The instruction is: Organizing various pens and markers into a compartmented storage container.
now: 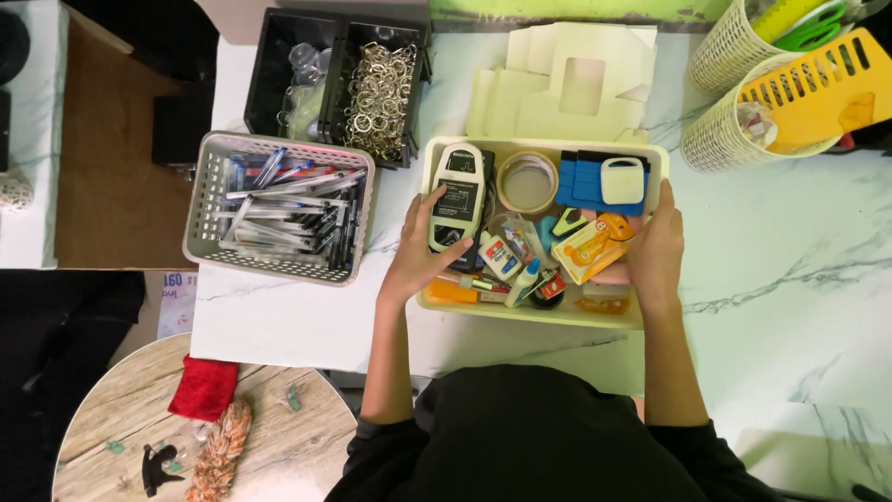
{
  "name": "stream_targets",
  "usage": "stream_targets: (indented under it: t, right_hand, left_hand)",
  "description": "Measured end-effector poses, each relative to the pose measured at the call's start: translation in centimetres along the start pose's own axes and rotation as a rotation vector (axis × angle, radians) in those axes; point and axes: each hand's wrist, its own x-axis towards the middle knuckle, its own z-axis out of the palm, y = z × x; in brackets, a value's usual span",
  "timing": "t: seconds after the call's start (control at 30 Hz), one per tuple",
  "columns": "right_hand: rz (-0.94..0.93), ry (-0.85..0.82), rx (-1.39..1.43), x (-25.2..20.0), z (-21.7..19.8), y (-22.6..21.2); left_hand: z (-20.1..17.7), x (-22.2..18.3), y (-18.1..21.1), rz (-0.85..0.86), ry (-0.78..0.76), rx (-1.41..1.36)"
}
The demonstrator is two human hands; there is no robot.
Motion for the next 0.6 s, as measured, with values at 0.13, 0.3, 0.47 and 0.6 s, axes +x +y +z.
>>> stream_targets:
  t: [0.13,0.3,0.47,0.6]
  right_hand:
    - [0.006,-0.025,0.015,-1.5,1.4,0.0]
    - [0.024,-0.101,0.059,-2.7,2.7,-0.9]
    - [0.061,-0.216,0.029,-0.6,-0.5,-2.4]
    - [0.122,-0.304,-0.138,2.6,-1.8,-2.5]
  left_hand:
    - [-1.5,-0.9,-0.8,-0.038,-0.014,0.019]
    - [-3.4,-2.7,-1.0,-0.077,0.016,0.089]
    - [-3.1,-2.1,0.8,0.173,0.12,0.284]
    - [-3.4,1.8,6.2,0.38,0.088,0.276]
